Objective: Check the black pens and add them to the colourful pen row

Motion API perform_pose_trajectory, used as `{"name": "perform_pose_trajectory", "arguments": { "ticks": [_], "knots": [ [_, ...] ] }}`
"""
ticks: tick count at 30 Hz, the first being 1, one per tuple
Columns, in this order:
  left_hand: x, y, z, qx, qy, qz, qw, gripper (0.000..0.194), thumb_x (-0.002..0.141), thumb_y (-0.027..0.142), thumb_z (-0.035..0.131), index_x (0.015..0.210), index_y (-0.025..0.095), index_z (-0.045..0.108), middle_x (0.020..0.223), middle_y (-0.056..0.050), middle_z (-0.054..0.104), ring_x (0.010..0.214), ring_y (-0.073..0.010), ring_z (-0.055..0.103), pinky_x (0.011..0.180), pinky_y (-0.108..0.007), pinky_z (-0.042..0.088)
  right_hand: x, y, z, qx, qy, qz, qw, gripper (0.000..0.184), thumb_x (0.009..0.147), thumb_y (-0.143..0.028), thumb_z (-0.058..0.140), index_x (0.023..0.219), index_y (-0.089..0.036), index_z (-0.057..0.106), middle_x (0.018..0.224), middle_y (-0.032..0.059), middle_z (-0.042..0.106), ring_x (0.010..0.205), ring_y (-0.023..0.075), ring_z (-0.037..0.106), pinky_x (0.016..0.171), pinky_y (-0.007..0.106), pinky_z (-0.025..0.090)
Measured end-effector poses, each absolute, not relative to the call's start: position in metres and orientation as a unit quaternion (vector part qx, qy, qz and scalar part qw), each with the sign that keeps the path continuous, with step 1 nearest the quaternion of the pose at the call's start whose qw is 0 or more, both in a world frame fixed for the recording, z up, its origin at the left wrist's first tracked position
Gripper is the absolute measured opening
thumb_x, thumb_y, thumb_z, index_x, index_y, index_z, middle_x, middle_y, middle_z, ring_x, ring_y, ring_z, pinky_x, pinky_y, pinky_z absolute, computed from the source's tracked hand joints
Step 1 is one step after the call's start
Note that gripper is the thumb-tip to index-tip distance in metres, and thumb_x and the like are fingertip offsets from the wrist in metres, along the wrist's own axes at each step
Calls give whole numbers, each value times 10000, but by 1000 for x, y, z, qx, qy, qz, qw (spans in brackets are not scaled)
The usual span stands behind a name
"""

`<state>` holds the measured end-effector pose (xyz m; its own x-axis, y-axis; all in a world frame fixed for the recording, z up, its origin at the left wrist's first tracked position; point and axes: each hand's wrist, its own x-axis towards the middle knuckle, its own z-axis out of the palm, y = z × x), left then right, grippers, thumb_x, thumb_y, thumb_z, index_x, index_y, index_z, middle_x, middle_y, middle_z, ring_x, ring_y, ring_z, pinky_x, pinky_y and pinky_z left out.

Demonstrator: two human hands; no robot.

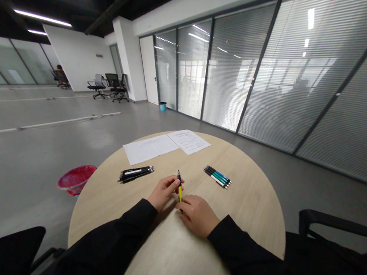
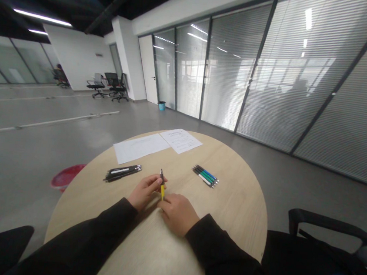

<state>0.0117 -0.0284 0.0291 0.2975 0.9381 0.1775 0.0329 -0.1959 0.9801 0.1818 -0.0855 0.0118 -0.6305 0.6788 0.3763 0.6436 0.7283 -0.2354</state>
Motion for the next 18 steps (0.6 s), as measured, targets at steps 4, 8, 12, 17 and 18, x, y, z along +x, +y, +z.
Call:
{"name": "perform_pose_trajectory", "arguments": {
  "ticks": [4,8,12,17,18],
  "knots": [
    [9,-23,23,630,403,463,476,364,799,498,630,828,137,663,655,-9,587,589,-115,502,571,-233,400,182,-86,12,-381,-894,53,228,122,856,-187,584,974,-191,613,943,50,602,895,183,544,775,285,399],
    [4,-16,17,607,427,481,467,367,775,508,644,755,141,627,620,7,555,549,-103,489,528,-219,379,183,-84,12,-413,-879,60,232,188,904,-146,500,1061,-190,594,947,59,611,901,175,557,798,279,398],
    [2,-13,15,581,444,489,475,384,746,512,663,728,134,600,616,8,552,530,-96,486,509,-217,379,187,-81,12,-470,-845,73,244,284,911,-141,480,1192,-177,507,985,66,638,917,186,585,809,278,407],
    [2,-13,15,560,461,490,484,370,712,486,693,746,131,597,603,19,542,508,-87,475,474,-207,356,195,-75,14,-554,-793,94,237,255,931,-188,489,1185,-167,479,901,62,665,866,192,624,746,260,414],
    [2,-13,15,558,463,489,486,367,705,481,699,749,131,597,599,23,538,505,-85,474,470,-204,351,197,-74,14,-562,-788,95,231,223,933,-192,492,1155,-169,494,892,62,667,862,190,627,739,257,413]
  ]
}}
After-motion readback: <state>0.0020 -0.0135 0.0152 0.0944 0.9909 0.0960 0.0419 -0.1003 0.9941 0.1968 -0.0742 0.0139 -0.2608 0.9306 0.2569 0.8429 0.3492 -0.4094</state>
